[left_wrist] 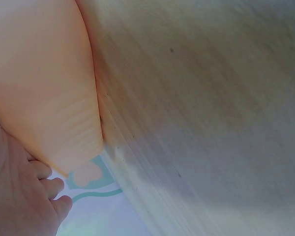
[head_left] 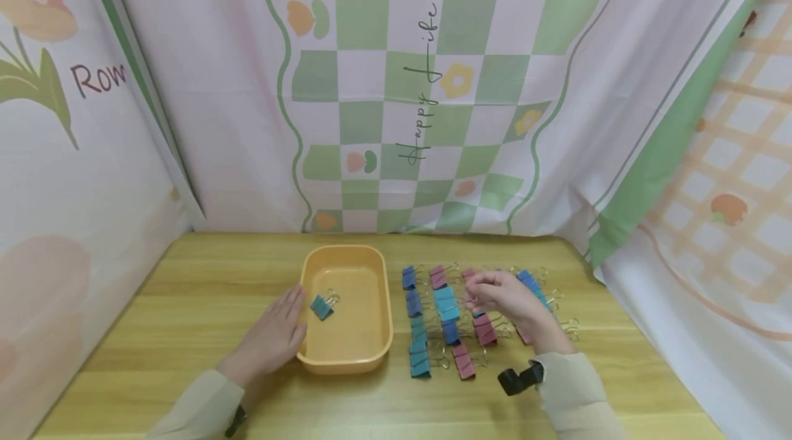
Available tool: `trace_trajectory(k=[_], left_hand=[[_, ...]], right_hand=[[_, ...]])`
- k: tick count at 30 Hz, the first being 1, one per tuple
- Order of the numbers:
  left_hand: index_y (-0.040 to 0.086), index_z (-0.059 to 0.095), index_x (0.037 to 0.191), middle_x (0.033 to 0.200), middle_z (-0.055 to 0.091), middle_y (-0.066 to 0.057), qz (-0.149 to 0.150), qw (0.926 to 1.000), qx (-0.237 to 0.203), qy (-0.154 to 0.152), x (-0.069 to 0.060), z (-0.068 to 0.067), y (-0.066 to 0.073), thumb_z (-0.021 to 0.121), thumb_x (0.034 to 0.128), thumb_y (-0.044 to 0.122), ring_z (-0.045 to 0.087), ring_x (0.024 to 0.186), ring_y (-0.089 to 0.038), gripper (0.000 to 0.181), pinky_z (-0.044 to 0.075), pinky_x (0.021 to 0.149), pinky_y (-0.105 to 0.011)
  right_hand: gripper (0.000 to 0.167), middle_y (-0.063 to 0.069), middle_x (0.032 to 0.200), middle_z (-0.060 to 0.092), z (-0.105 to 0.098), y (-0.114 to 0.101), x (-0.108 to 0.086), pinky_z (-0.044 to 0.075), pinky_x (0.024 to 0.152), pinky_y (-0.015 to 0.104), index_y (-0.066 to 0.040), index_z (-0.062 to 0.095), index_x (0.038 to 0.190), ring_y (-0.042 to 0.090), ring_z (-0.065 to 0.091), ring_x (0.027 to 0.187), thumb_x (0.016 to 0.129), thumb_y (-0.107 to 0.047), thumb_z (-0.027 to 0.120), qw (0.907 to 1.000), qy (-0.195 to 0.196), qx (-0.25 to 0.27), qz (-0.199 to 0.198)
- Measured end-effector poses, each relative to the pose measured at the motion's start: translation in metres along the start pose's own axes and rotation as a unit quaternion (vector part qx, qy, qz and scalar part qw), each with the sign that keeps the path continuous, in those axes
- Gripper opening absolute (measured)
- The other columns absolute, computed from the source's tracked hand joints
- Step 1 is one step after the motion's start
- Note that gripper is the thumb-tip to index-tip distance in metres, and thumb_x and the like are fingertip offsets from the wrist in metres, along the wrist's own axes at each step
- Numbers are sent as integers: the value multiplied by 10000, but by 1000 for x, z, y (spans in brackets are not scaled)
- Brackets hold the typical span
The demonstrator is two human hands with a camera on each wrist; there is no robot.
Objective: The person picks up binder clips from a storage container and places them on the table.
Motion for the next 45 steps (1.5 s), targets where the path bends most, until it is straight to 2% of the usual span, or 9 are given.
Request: trace_trajectory(k=[6, 11, 16, 23, 31, 39, 45], left_hand=[[-128, 247, 1383, 1454, 207, -259, 10, 10000, 41, 49, 0, -1, 0, 393, 967, 188, 207, 1325, -393, 543, 199, 1069, -492], [-121, 247, 1387, 1458, 205, -250, -26, 10000, 76, 34, 0, 0, -1, 402, 966, 185, 206, 1328, -386, 543, 198, 1070, -489], [-123, 245, 1387, 1457, 205, -252, -17, 10000, 79, 32, 0, 0, 0, 399, 966, 189, 195, 1332, -381, 546, 198, 1070, -489], [-128, 247, 1383, 1455, 208, -256, -25, 10000, 35, 53, 1, 0, 0, 409, 965, 183, 202, 1327, -389, 546, 197, 1069, -495], [-131, 250, 1381, 1456, 202, -257, -15, 10000, 25, 28, 1, 0, 0, 407, 964, 182, 203, 1326, -392, 544, 193, 1070, -494], [-122, 235, 1389, 1461, 193, -251, -74, 10000, -22, -41, 1, 0, 0, 406, 970, 183, 188, 1333, -385, 546, 188, 1072, -494], [-122, 235, 1389, 1459, 200, -253, -68, 10000, -7, -45, 1, -1, 1, 405, 971, 182, 189, 1332, -386, 545, 190, 1070, -497]], right_hand=[[142, 117, 874, 632, -9, 11, -14, 542, 737, 389, 8, 596, 965, 207, 643, 782, 944, -106, 515, 9999, -96, 72, -10], [171, 161, 896, 634, -20, 22, -25, 545, 729, 378, 39, 590, 985, 249, 646, 818, 936, -113, 527, 9999, -140, -29, 85], [158, 137, 886, 632, -31, 29, -39, 548, 714, 357, 19, 599, 978, 204, 643, 782, 948, -101, 500, 9993, -306, -147, 168], [166, 144, 897, 628, -43, 41, -55, 548, 719, 348, 37, 597, 989, 239, 639, 802, 950, -68, 475, 9982, -554, -55, 238], [202, 128, 914, 646, -52, 55, -67, 545, 724, 325, 38, 614, 1032, 167, 634, 785, 956, -74, 464, 9967, -649, 212, 430], [310, 167, 912, 636, -55, 73, -72, 547, 717, 337, 214, 489, 1055, 223, 639, 792, 941, -74, 493, 9957, -656, -2, 656], [296, 179, 898, 628, -50, 77, -71, 550, 703, 344, 238, 469, 1025, 206, 642, 772, 946, -47, 471, 9946, -908, -28, 497]])
Point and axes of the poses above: each hand's wrist, its own x-axis towards the middle knuckle, its own z-axis out of the palm, y = z × x, the point moved 8 cm from there along x, towards the middle knuckle
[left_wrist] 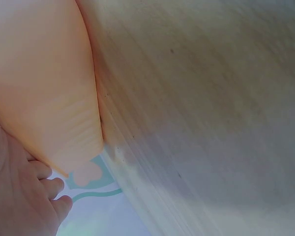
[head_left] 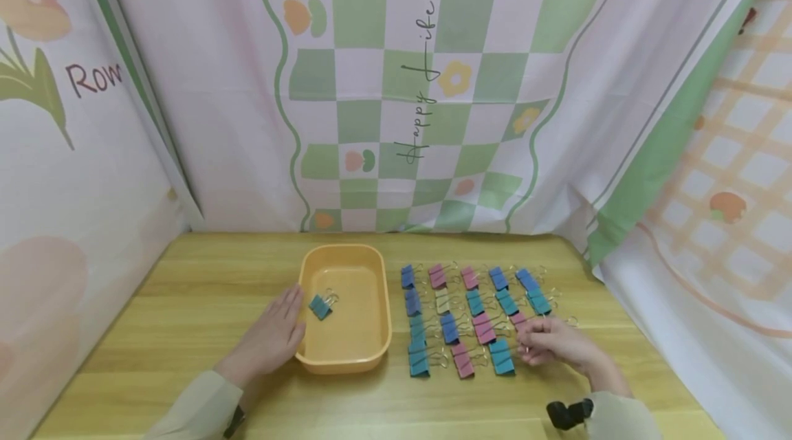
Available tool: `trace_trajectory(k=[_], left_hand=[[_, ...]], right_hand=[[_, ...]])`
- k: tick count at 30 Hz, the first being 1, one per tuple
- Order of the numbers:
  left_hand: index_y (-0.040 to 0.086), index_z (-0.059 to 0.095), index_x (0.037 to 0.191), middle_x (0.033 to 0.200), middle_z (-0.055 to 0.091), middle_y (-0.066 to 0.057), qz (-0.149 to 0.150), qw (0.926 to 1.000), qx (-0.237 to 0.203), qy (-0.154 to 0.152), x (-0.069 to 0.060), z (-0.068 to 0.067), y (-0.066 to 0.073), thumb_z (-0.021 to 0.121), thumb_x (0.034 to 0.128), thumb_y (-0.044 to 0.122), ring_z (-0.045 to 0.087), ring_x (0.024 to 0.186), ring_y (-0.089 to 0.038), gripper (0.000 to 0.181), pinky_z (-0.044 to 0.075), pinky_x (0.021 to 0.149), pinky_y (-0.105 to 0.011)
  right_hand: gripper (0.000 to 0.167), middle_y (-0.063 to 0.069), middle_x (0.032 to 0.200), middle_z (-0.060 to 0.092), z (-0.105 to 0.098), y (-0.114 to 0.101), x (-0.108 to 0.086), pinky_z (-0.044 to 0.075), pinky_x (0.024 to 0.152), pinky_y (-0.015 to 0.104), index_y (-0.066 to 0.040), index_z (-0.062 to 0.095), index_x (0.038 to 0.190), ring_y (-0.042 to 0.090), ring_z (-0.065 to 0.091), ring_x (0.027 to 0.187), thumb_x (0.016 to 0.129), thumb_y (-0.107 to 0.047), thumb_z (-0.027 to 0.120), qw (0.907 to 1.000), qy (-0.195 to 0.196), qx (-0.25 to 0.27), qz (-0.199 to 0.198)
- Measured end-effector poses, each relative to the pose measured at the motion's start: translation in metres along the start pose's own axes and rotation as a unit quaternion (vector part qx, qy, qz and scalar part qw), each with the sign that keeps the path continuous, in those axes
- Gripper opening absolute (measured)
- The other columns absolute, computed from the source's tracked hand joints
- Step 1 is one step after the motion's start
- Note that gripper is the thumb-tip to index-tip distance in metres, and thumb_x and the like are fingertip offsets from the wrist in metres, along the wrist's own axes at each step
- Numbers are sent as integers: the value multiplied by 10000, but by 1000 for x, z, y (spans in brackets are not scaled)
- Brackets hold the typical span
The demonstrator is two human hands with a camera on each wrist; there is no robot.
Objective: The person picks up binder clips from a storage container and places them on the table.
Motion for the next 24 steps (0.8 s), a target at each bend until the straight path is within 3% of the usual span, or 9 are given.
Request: trace_trajectory(k=[5, 14, 19, 24], left_hand=[[-124, 230, 1389, 1459, 196, -255, 17, 10000, -12, -17, 0, 0, 0, 401, 973, 184, 178, 1336, -382, 545, 189, 1070, -499], [-119, 220, 1394, 1466, 182, -249, -32, 10000, -34, -86, 0, 1, 0, 393, 978, 195, 164, 1341, -374, 550, 182, 1074, -495], [-114, 216, 1398, 1470, 175, -243, -57, 9999, -27, -113, 0, 2, -1, 387, 979, 198, 168, 1340, -377, 550, 180, 1075, -494], [-116, 215, 1397, 1468, 177, -247, -55, 9999, -24, -113, 0, 3, -2, 385, 978, 197, 166, 1340, -380, 550, 182, 1073, -497]], right_hand=[[310, 178, 898, 624, -1, 2, 0, 552, 700, 347, 241, 459, 1036, 196, 635, 771, 950, -56, 469, 9999, 15, -103, 54], [471, 215, 1087, 593, -15, -5, -1, 521, 765, 436, 163, 393, 1240, 325, 585, 949, 931, -163, 537, 9930, 875, -646, 466], [498, 254, 1136, 560, -20, -24, 2, 505, 793, 473, 167, 357, 1252, 386, 561, 981, 934, -172, 536, 9917, 1020, -738, 261], [486, 205, 1109, 569, -20, -50, 10, 490, 809, 504, 149, 363, 1265, 384, 564, 967, 936, -165, 535, 9892, 1092, -971, -125]])
Point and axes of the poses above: each hand's wrist, its own x-axis towards the middle knuckle, its own z-axis out of the palm, y = z × x, the point moved 8 cm from there along x, towards the middle knuckle
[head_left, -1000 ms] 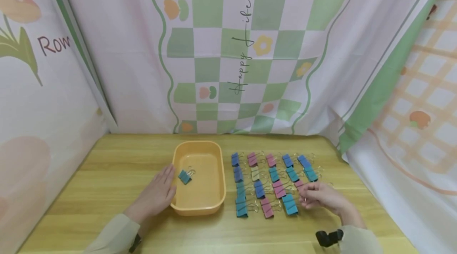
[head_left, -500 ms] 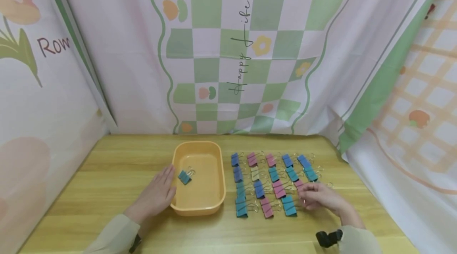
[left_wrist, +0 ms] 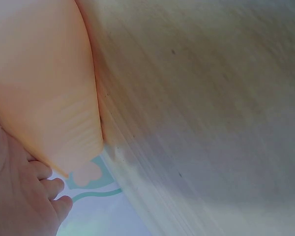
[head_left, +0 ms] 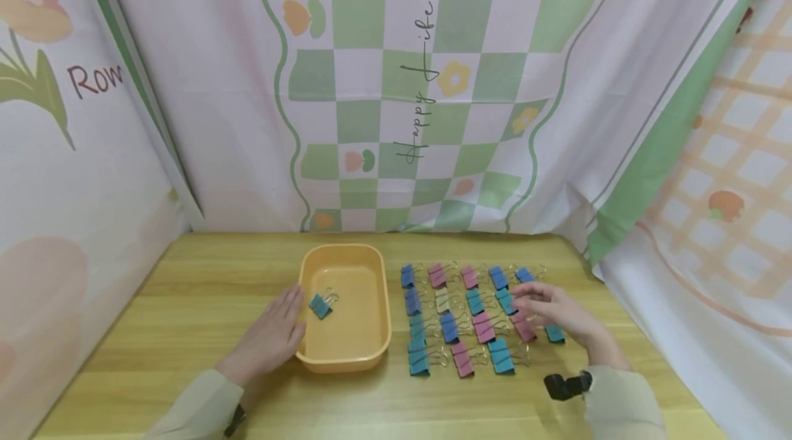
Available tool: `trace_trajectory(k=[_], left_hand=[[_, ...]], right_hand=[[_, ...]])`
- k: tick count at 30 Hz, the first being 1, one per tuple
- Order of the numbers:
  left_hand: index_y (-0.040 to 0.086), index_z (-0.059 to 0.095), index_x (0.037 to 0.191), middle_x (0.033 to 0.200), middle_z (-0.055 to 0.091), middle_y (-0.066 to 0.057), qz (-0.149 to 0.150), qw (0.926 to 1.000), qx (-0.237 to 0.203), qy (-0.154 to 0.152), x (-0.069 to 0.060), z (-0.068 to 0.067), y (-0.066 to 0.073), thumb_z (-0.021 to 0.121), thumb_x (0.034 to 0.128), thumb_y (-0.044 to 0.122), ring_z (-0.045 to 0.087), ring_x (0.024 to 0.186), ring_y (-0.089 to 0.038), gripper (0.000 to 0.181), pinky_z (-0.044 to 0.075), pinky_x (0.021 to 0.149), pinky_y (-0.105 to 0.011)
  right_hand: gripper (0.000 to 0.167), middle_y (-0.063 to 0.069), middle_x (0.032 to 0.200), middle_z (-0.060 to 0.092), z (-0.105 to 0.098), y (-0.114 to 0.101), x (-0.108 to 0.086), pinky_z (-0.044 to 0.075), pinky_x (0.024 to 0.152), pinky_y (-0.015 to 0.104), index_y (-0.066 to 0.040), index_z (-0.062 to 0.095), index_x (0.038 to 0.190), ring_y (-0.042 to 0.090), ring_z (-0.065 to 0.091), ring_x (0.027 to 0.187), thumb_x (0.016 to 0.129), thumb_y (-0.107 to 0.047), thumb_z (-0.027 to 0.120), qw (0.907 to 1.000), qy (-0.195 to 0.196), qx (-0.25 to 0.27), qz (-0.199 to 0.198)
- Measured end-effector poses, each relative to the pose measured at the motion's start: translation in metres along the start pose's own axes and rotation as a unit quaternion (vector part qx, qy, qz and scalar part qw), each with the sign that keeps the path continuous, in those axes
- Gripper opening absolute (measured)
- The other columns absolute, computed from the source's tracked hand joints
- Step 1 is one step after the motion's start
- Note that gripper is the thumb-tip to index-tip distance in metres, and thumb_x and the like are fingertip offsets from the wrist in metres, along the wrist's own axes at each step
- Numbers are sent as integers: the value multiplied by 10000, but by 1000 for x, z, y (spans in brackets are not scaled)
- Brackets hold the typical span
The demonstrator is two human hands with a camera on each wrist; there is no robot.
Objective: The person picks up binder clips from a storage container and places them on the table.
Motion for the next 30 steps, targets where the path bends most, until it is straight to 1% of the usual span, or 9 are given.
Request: trace_trajectory(k=[3, 6, 7, 13, 16, 19, 23, 27, 30], left_hand=[[-117, 223, 1395, 1466, 183, -249, -2, 10000, -9, 8, 0, 0, 0, 388, 977, 195, 161, 1342, -376, 546, 181, 1073, -497], [-118, 228, 1394, 1466, 184, -250, -4, 10000, -7, -2, 0, 0, 0, 388, 977, 194, 161, 1342, -374, 545, 180, 1075, -495], [-118, 229, 1394, 1466, 184, -250, -6, 10000, -5, -4, 0, 0, 0, 389, 977, 195, 161, 1342, -375, 544, 178, 1075, -494], [-120, 239, 1390, 1464, 190, -250, 22, 10000, -10, 49, 0, 1, -1, 396, 975, 193, 164, 1341, -375, 543, 183, 1073, -497], [-117, 234, 1393, 1466, 185, -249, 22, 10000, -5, 45, 0, 2, -2, 392, 977, 195, 162, 1342, -376, 544, 184, 1073, -498], [-114, 231, 1396, 1466, 185, -249, 12, 10000, 6, 42, 0, 2, -2, 392, 977, 197, 164, 1341, -378, 546, 185, 1073, -497], [-114, 238, 1394, 1463, 190, -251, 9, 10000, 24, 63, 0, 1, -2, 397, 974, 196, 169, 1340, -377, 546, 183, 1074, -494], [-114, 237, 1394, 1464, 186, -252, 10, 10000, -11, 56, 0, 0, -1, 392, 976, 194, 164, 1341, -376, 542, 179, 1074, -495], [-114, 238, 1394, 1465, 186, -250, 15, 10000, -11, 64, 0, 0, -1, 391, 977, 196, 166, 1341, -377, 542, 184, 1073, -495]], right_hand=[[479, 211, 1131, 554, 3, -16, 8, 497, 804, 483, 141, 367, 1276, 312, 584, 949, 941, -162, 529, 9996, -55, -170, -235], [469, 234, 1148, 543, 9, -31, 19, 511, 796, 437, 134, 377, 1275, 258, 592, 946, 942, -160, 527, 9986, -197, -291, -403], [468, 239, 1155, 540, 11, -37, 22, 508, 801, 442, 132, 381, 1274, 244, 593, 948, 942, -162, 528, 9978, -251, -384, -471], [439, 188, 1132, 566, 29, -69, 45, 513, 793, 433, 68, 431, 1268, 273, 592, 948, 930, -185, 552, 9938, -542, -626, -744], [424, 184, 1117, 569, 39, -85, 56, 506, 810, 444, 42, 451, 1262, 294, 587, 952, 921, -181, 568, 9924, -667, -611, -831], [420, 186, 1110, 567, 52, -99, 66, 509, 800, 444, 20, 461, 1268, 288, 584, 956, 920, -187, 572, 9903, -785, -702, -906], [433, 190, 1129, 563, 71, -113, 80, 512, 802, 415, -1, 460, 1281, 264, 582, 971, 913, -193, 584, 9881, -913, -740, -989], [446, 205, 1138, 555, 91, -125, 92, 502, 828, 419, 10, 448, 1285, 292, 579, 978, 907, -175, 593, 9861, -1031, -587, -1165], [457, 223, 1144, 550, 106, -132, 101, 510, 805, 429, 20, 443, 1291, 318, 583, 970, 905, -171, 596, 9847, -1098, -510, -1252]])
Point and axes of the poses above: each hand's wrist, its own x-axis towards the middle knuckle, its own z-axis out of the palm, y = z × x, the point moved 8 cm from there along x, towards the middle knuckle
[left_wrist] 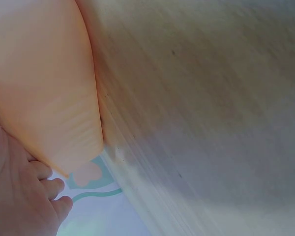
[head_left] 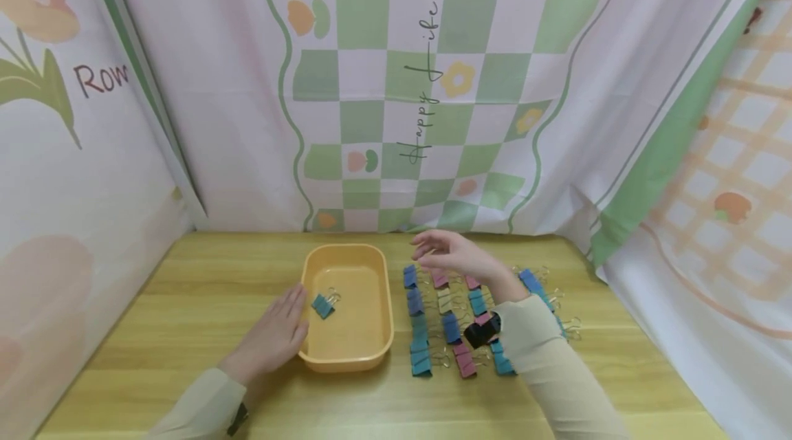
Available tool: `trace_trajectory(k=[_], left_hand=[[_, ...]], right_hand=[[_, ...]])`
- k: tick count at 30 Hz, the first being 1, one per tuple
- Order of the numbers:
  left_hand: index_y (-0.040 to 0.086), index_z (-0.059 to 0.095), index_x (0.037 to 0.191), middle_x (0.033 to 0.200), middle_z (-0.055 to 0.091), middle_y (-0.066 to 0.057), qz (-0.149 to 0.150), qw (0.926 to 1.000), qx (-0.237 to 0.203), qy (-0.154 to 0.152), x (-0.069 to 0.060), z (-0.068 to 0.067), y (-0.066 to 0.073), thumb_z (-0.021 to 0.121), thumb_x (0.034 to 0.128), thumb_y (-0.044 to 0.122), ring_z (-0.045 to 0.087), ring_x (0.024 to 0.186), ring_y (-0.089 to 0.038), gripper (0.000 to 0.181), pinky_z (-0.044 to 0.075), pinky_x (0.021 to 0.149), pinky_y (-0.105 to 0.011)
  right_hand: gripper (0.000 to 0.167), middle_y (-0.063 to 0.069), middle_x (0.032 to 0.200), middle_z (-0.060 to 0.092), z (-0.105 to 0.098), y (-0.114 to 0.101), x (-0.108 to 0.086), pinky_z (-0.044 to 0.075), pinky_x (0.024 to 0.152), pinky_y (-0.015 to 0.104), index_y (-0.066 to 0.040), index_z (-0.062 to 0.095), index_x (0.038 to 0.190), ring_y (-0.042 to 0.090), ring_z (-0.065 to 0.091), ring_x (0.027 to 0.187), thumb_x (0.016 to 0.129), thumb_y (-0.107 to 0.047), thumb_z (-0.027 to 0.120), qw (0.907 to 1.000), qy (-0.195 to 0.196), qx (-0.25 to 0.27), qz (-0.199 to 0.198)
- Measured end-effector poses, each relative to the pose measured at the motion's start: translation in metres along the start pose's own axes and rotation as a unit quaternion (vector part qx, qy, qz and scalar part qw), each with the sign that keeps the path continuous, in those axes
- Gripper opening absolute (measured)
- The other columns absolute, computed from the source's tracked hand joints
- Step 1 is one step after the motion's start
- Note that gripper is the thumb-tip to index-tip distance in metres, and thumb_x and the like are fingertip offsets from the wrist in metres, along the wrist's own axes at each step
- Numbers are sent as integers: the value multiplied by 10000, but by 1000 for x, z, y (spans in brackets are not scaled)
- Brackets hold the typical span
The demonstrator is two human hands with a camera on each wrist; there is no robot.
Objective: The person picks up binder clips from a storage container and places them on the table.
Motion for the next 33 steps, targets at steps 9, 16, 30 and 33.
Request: trace_trajectory(k=[9, 16, 30, 33], left_hand=[[-116, 243, 1392, 1465, 188, -250, 29, 10000, 35, 26, 0, 0, 0, 388, 977, 199, 171, 1339, -381, 541, 193, 1070, -498], [-108, 232, 1399, 1473, 160, -236, 9, 10000, 52, -16, 0, 1, 0, 374, 979, 209, 174, 1339, -378, 545, 186, 1074, -489], [-111, 235, 1396, 1472, 161, -235, 19, 10000, 90, 22, 1, 1, 0, 392, 976, 201, 186, 1335, -384, 547, 188, 1073, -493], [-108, 237, 1397, 1471, 162, -235, 19, 10000, 90, 21, 1, 0, 0, 397, 976, 203, 189, 1333, -386, 547, 190, 1071, -497]], right_hand=[[437, 225, 1148, 550, 29, -4, 31, 525, 765, 416, 26, 448, 1286, 309, 600, 933, 909, -143, 590, 9997, -176, 126, -74], [441, 164, 1123, 570, 47, -2, 48, 528, 756, 427, -1, 457, 1290, 291, 608, 898, 896, -131, 606, 9993, -149, 328, 4], [487, 211, 1172, 539, 88, 1, 76, 544, 698, 361, -28, 435, 1318, 228, 613, 857, 890, -164, 622, 9992, -157, 353, 42], [493, 161, 1160, 548, 96, 5, 80, 545, 693, 365, -42, 442, 1319, 221, 609, 874, 883, -172, 633, 9994, -143, 305, 82]])
Point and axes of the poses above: each hand's wrist, its own x-axis towards the middle knuckle, its own z-axis out of the palm, y = z × x, the point moved 8 cm from there along x, towards the middle knuckle
